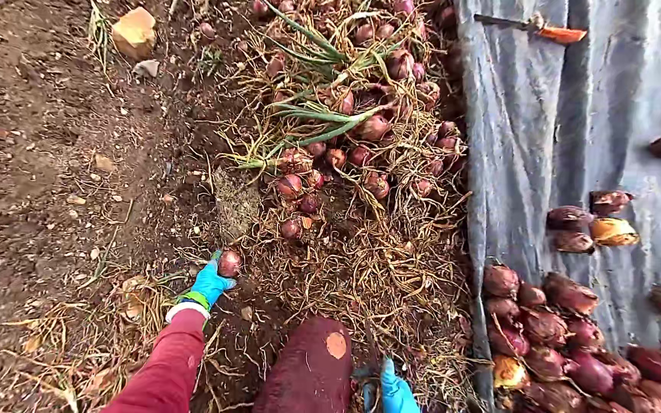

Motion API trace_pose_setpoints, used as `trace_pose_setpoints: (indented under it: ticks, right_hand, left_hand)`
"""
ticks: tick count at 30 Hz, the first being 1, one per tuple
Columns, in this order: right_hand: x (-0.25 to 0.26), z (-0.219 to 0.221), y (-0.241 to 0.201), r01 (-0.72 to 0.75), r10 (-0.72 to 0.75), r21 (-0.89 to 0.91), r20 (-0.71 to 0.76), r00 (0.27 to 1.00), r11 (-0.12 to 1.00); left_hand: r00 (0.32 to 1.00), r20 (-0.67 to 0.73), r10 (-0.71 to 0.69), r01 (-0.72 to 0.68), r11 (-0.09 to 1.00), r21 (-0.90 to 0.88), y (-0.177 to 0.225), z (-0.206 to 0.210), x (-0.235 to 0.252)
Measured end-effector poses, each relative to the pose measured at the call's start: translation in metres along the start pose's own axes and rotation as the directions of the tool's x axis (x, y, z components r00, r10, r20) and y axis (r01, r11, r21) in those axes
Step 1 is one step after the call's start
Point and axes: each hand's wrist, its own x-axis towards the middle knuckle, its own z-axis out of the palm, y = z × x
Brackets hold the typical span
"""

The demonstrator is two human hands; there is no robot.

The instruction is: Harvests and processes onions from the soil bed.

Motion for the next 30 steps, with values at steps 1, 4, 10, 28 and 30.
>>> trace_pose_setpoints:
  ticks: [1, 4, 10, 28, 30]
  right_hand:
    - [0.005, 0.0, -0.006, -0.012, 0.012, -0.024, 0.016, 1.0, 1.0]
    - [0.021, -0.005, -0.024, -0.037, 0.038, -0.06, 0.016, 0.999, 0.998]
    - [0.034, -0.012, -0.03, -0.059, 0.058, -0.043, -0.03, 0.998, 0.997]
    - [-0.045, -0.087, -0.08, 0.501, -0.501, -0.013, -0.001, 0.866, 0.866]
    - [-0.033, -0.103, -0.068, 0.43, -0.429, -0.091, 0.032, 0.903, 0.898]
  left_hand:
    - [0.998, -0.056, -0.034, 0.032, 0.999, -0.032, 0.01, 0.025, 0.004]
    - [0.989, -0.143, -0.037, 0.038, 0.999, 0.003, 0.033, 0.05, -0.003]
    - [0.992, 0.078, -0.103, 0.117, 0.971, -0.21, 0.063, 0.056, -0.005]
    - [0.609, 0.513, 0.604, -0.793, 0.45, 0.411, 0.336, -0.011, -0.269]
    - [0.55, 0.536, 0.641, -0.834, 0.461, 0.305, 0.342, 0.016, -0.28]
